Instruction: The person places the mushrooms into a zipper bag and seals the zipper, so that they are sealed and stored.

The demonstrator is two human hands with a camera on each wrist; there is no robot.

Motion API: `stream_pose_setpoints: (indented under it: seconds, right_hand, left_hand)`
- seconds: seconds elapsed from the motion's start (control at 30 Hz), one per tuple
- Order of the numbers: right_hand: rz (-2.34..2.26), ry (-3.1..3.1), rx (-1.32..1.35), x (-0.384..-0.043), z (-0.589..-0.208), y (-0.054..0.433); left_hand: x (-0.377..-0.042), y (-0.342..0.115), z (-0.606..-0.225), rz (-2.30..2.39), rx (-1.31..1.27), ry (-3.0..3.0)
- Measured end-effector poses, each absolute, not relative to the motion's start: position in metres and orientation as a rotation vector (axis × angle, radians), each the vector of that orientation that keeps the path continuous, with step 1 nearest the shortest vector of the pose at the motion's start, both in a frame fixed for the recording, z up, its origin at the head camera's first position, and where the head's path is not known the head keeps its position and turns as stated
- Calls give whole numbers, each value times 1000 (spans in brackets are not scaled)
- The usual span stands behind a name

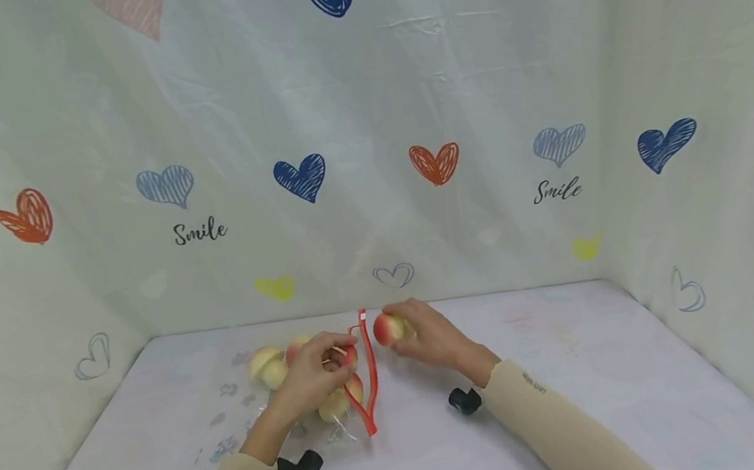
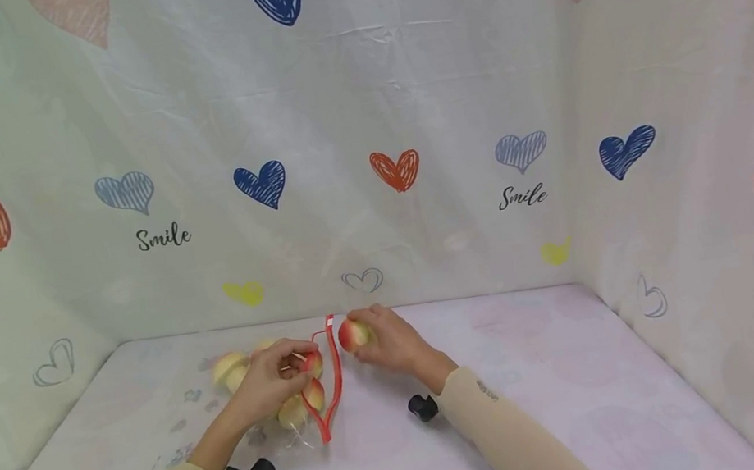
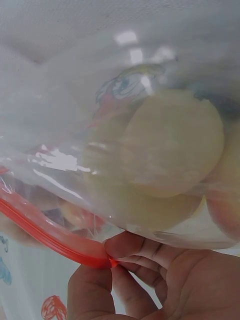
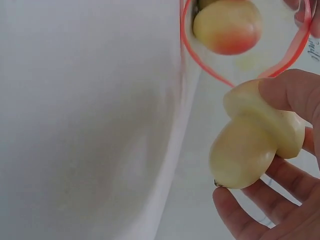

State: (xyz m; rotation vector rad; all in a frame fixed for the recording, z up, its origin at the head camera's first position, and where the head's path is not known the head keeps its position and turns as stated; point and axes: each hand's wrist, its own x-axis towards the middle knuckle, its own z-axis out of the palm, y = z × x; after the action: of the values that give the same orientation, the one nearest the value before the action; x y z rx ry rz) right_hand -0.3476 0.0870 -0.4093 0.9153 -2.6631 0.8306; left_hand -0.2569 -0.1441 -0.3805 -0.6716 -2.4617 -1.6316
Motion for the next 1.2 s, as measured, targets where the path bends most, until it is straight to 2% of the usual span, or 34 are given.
stream_pose_setpoints:
  seconds: [0.23,0.53,0.77,1.03,1.2]
  right_hand:
    - [822,-2667,951,-337,-412,84]
    - [810,-2620,1002,-330,-414,86]
    - [852,-2638,999,-326,-417,88]
    - [873,-2559,1096,-324,-420,86]
    - [909,-2580,1118,-320,-420,84]
  left_hand:
    - [-251,-143,-373,-1623,-681,-2463]
    - [-272,-148,-398,-1595,-673,-2444]
    - [-276,-150,-405,-1610,-698,-2430]
    - [-274,-150,-403,-1597,-692,-2437]
    - [-261,-145,-387,-1579,-684,-2454]
